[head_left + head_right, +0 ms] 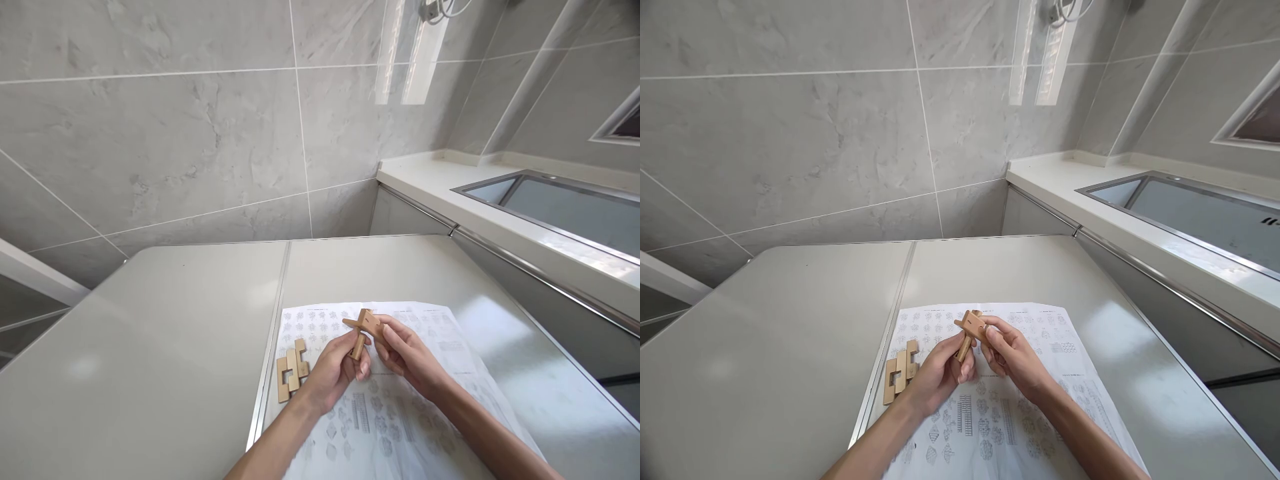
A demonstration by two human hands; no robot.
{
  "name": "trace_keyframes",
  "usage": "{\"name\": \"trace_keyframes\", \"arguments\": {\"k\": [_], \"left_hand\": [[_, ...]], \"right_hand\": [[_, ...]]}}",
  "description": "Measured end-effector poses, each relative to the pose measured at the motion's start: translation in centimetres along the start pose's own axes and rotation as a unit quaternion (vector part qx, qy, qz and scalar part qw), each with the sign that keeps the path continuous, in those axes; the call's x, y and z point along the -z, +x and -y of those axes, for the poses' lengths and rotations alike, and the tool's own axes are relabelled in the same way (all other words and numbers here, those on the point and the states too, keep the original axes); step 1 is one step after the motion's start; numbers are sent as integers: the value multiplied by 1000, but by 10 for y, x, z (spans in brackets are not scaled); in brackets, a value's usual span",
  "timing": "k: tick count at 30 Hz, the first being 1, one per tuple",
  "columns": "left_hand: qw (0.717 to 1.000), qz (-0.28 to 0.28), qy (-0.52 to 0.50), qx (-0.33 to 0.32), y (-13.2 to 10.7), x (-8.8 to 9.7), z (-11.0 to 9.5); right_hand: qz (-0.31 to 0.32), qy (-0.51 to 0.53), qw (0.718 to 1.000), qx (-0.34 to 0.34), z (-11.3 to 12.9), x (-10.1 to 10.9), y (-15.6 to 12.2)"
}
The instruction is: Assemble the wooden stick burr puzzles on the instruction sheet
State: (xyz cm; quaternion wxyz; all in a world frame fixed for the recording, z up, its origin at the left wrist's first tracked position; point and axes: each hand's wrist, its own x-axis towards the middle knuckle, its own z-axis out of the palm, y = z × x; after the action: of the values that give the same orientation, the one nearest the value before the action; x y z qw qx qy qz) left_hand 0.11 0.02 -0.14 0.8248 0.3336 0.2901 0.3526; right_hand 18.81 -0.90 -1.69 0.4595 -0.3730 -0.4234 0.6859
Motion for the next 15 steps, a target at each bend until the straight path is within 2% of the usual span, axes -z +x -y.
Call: {"name": "trace_keyframes", "arguments": {"k": [8,10,15], "left_hand": [[997,-15,-72,-10,1,4,1],[998,-17,-64,-10,1,3,0],[1000,0,-30,-8,-1,0,-2]], "right_hand": [[-32,29,999,-12,6,-4,0],[-41,0,999,2,7,-5,0],[-118,-102,986,58,7,-9,0]]}}
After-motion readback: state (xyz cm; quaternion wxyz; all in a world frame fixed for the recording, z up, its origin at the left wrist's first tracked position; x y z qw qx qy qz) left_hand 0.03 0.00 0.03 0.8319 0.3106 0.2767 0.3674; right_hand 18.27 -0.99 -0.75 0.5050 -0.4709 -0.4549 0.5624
